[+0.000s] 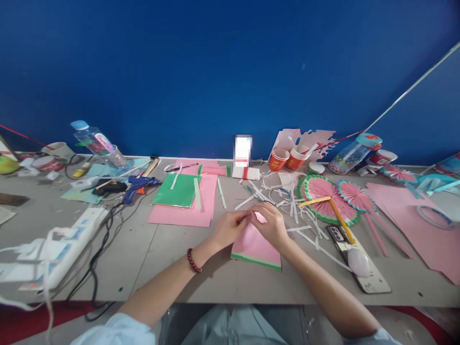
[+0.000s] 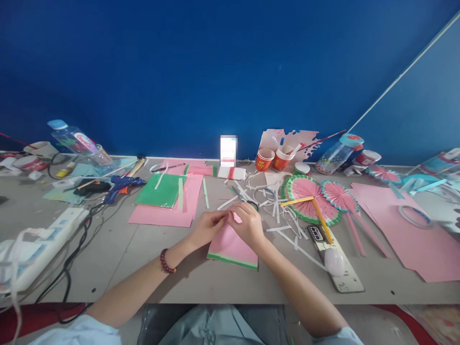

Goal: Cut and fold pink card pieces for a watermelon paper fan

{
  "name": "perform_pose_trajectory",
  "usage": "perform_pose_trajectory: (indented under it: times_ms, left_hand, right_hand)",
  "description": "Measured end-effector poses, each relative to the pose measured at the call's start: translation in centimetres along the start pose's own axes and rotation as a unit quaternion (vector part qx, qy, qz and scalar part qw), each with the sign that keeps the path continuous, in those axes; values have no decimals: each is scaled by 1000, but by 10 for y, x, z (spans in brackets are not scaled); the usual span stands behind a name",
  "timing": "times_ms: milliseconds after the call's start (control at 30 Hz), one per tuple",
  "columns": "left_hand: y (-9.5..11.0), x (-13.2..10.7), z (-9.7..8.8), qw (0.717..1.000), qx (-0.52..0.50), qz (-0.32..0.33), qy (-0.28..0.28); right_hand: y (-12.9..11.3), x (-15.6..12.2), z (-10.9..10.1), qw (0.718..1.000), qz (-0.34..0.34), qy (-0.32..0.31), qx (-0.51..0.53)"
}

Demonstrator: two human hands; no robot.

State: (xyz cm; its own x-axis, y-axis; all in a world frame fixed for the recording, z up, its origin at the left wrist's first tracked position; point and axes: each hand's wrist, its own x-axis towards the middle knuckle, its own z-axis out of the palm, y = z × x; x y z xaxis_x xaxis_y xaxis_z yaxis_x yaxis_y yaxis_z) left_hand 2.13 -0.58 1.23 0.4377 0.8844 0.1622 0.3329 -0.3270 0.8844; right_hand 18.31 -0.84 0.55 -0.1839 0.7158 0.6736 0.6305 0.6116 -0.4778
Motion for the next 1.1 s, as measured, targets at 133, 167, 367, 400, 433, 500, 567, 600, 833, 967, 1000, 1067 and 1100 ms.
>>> perform_pose_trajectory:
  times_ms: [133, 167, 367, 400, 433, 500, 567, 600, 833, 967, 1000, 1067, 1100]
  left_hand:
    - [-2, 0, 1, 1000, -12, -10, -1]
    - [-3, 1, 2, 1000, -16, -14, -1]
    - [-8, 2, 3, 999, -31, -14, 2]
    - [-9, 1, 3, 999, -30, -12, 2]
    - [-8, 1, 3, 1000, -29, -10, 1]
    - [-7, 1, 2, 1000, -29, -9, -2]
    - [-6, 0, 2, 999, -31, -9, -6]
    - [-5, 0, 2, 999, -34, -10, -8]
    - [-8, 0, 3, 999, -50, -5, 0]
    - [-7, 0, 3, 999, -43, -4, -5]
    - [-7, 0, 3, 999, -43, -7, -6]
    - [-7, -1, 4, 999, -51, -11, -5]
    - [-7, -1, 5, 998, -56, -13, -4]
  right_hand:
    - [2, 0, -1, 997, 63, 10, 41]
    - [2, 0, -1, 996, 77, 11, 50]
    - [-1, 4, -4, 998, 41, 0, 52]
    - [-1, 4, -4, 998, 31, -3, 49]
    - [-1, 4, -4, 999, 24, -4, 47]
    - [0, 4, -4, 999, 22, -6, 48]
    - [1, 4, -4, 998, 27, -9, 50]
    - [2, 4, -4, 998, 28, -11, 51]
    - [2, 4, -4, 998, 12, -12, 58]
    - [4, 3, -3, 997, 29, -13, 67]
    - [5, 3, -3, 997, 34, -14, 68]
    - [5, 2, -2, 997, 44, -19, 65]
    - [5, 2, -2, 996, 51, -21, 65]
